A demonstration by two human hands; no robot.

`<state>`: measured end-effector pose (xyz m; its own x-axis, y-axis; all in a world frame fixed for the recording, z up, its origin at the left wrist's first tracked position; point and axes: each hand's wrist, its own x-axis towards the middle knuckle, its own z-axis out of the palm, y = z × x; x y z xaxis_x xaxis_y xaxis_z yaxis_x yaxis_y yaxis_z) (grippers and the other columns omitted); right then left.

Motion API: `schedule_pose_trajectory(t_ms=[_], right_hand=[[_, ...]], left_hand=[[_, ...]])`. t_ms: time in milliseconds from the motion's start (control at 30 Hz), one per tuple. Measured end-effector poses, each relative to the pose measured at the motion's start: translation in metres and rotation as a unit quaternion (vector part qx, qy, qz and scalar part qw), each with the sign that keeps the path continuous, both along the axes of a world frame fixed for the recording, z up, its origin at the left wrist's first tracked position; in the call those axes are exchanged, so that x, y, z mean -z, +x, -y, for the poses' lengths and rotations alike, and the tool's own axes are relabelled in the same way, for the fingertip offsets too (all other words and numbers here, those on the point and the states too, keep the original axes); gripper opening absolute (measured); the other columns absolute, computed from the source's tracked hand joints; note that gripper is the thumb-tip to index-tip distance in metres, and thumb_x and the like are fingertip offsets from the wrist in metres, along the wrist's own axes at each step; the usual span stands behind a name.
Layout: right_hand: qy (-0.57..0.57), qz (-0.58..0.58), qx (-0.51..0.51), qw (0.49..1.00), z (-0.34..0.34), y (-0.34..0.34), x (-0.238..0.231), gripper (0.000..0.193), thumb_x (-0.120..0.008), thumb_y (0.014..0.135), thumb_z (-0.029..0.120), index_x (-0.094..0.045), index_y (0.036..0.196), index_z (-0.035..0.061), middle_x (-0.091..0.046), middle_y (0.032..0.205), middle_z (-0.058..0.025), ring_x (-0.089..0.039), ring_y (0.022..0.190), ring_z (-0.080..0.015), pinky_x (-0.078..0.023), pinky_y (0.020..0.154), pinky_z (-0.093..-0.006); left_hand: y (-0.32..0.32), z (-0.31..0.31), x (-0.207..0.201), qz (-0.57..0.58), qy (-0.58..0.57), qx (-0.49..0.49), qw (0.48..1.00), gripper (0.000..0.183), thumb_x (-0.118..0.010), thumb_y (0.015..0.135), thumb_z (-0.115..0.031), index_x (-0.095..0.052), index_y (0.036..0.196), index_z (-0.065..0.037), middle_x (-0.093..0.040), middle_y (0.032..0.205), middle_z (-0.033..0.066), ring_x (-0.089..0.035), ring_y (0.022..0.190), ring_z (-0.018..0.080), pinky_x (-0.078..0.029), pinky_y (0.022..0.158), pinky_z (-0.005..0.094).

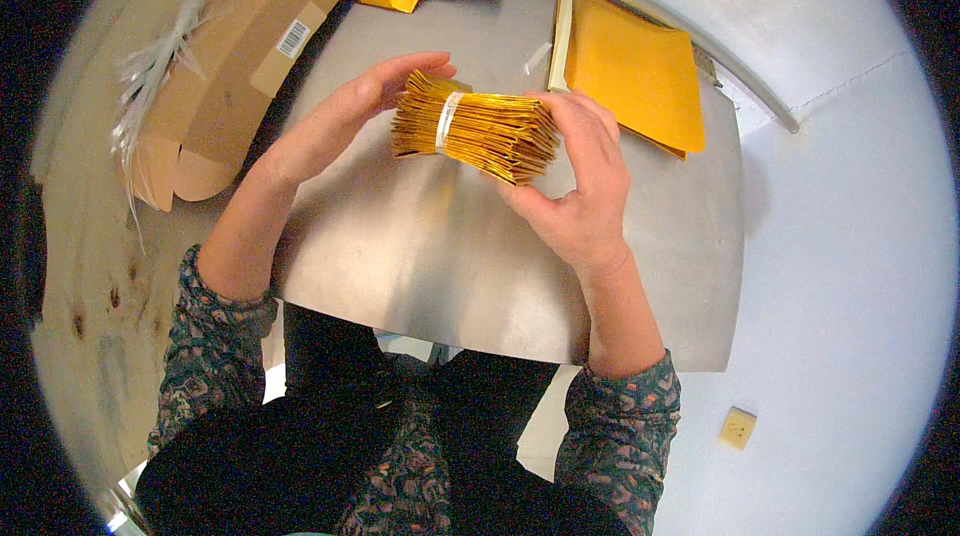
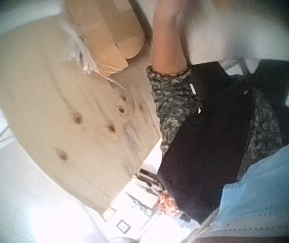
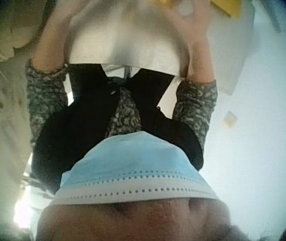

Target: The person handles a bundle of gold-colored paper, then folds a single sheet of gold paper on a table. The person aligns edges and creases the paper into a smaller shape.

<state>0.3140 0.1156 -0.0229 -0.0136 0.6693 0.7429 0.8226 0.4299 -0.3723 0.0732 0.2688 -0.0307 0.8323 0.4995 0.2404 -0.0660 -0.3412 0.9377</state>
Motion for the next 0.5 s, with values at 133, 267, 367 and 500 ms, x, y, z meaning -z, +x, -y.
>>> schedule_pose_trajectory(t_ms=[133, 267, 367, 500], right_hand=[[0.021, 0.015, 0.017, 1.000, 0.003, -0.001, -0.004, 0.066, -0.094, 0.066, 0.018, -0.066, 0.125, 0.0032, -0.069, 0.121, -0.0126, -0.063, 0.114, -0.0320, -0.049, 0.103, -0.0419], [0.046, 0.021, 0.025, 0.998, 0.004, 0.000, -0.005, 0.068, -0.095, 0.065, 0.021, -0.065, 0.124, 0.0023, -0.069, 0.119, -0.0130, -0.064, 0.111, -0.0318, -0.051, 0.100, -0.0410], [0.031, -0.005, 0.031, 0.999, 0.007, -0.001, -0.005, 0.075, -0.096, 0.065, 0.024, -0.062, 0.127, 0.0008, -0.068, 0.118, -0.0146, -0.065, 0.109, -0.0301, -0.053, 0.097, -0.0398], [-0.033, -0.068, -0.013, 0.997, 0.011, -0.005, -0.003, 0.085, -0.097, 0.064, 0.028, -0.056, 0.133, -0.0013, -0.067, 0.119, -0.0166, -0.067, 0.107, -0.0287, -0.054, 0.096, -0.0383]], left_hand=[[0.000, 0.001, 0.002, 0.044, 0.015, 0.069, 0.997, 0.096, -0.069, 0.087, -0.051, -0.032, 0.163, -0.006, -0.043, 0.161, 0.0140, -0.037, 0.152, 0.0267, -0.024, 0.127, 0.0431], [0.004, 0.016, 0.005, 0.006, 0.032, 0.057, 0.998, 0.098, -0.079, 0.086, -0.035, -0.028, 0.164, -0.006, -0.043, 0.161, 0.0125, -0.037, 0.151, 0.0239, -0.024, 0.127, 0.0415], [0.012, 0.023, 0.011, 0.038, -0.137, 0.058, 0.988, 0.089, -0.078, 0.091, -0.038, -0.034, 0.161, -0.005, -0.050, 0.155, 0.0097, -0.045, 0.145, 0.0209, -0.032, 0.123, 0.0397], [0.013, 0.021, 0.017, 0.040, -0.199, 0.054, 0.978, 0.064, -0.064, 0.104, -0.041, -0.045, 0.151, -0.001, -0.060, 0.138, 0.0093, -0.055, 0.128, 0.0182, -0.044, 0.112, 0.0338]])
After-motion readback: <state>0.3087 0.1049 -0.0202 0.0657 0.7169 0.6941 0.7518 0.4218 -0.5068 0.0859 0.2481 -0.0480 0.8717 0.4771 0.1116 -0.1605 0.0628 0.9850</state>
